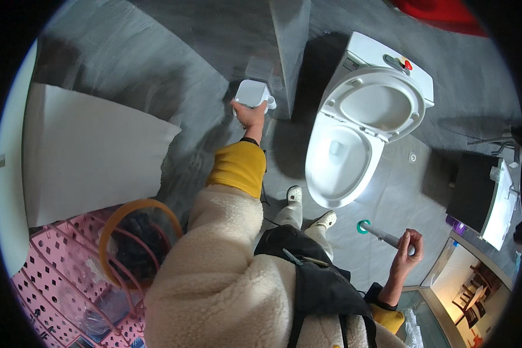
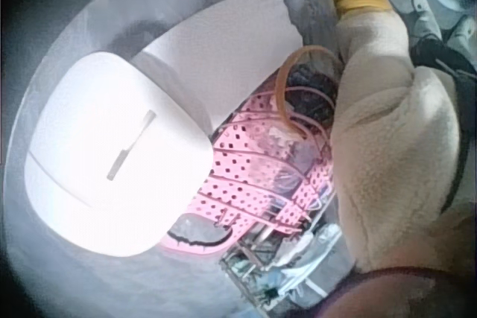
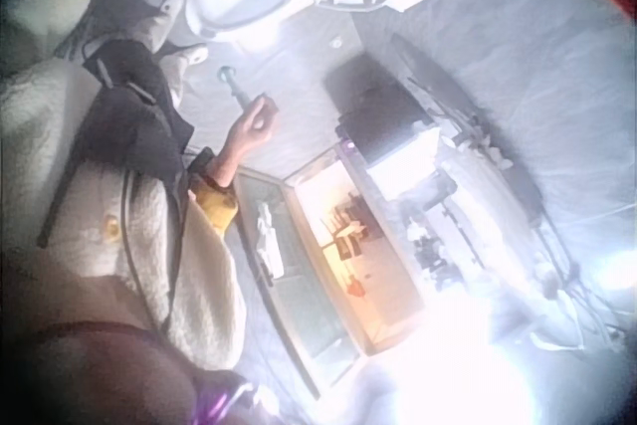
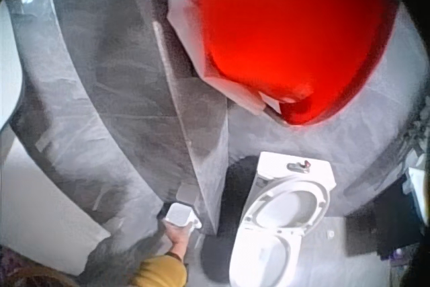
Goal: The person installs a white wall-mounted toilet brush holder and a matching toilet paper dispenser next to a toilet in a bathroom. They place the units against the wall, align them, and secure them, then wash their hands at the sink and exit the room.
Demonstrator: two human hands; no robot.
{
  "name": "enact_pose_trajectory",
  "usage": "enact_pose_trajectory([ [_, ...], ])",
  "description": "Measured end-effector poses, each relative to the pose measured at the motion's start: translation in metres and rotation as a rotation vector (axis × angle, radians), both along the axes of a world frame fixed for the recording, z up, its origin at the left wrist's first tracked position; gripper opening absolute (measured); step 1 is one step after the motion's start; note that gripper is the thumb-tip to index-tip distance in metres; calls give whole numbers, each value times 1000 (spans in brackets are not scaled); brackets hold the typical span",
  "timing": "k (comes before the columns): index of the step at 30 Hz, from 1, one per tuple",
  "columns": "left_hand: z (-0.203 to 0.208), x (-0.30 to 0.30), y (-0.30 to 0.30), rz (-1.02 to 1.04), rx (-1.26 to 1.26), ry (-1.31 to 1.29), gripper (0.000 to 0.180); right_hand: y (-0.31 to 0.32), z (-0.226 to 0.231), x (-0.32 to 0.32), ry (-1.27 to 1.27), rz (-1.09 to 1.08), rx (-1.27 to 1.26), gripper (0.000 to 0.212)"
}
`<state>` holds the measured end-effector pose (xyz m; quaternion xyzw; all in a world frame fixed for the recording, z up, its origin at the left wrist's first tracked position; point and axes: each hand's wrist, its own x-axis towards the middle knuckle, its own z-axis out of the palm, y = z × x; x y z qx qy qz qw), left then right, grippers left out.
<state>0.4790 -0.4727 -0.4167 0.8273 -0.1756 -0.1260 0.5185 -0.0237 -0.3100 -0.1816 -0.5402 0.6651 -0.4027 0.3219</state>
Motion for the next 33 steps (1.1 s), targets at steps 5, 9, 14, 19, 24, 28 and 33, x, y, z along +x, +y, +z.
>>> enact_pose_trajectory([
  [5,6,31,3,103,-9,26,92,-2,3,3,17,11,0,10],
  [9,10,63,3,104,-1,-50,89,-3,3,4,78,24,-12,10],
  [14,-2,66,-2,105,39,-94,91,-4,-2,4,67,26,-11,11],
  [19,-9,68,-1,94,100,-113,94,-4,-5,4,41,10,25,12],
  [24,-11,75,5,8,-16,7,95,-6,-5,10,30,28,16,12],
  [28,-23,80,9,-21,-70,11,92,-5,-4,12,54,27,13,9],
  [33,-35,83,18,-74,-165,26,88,-3,-10,6,81,2,57,7],
])
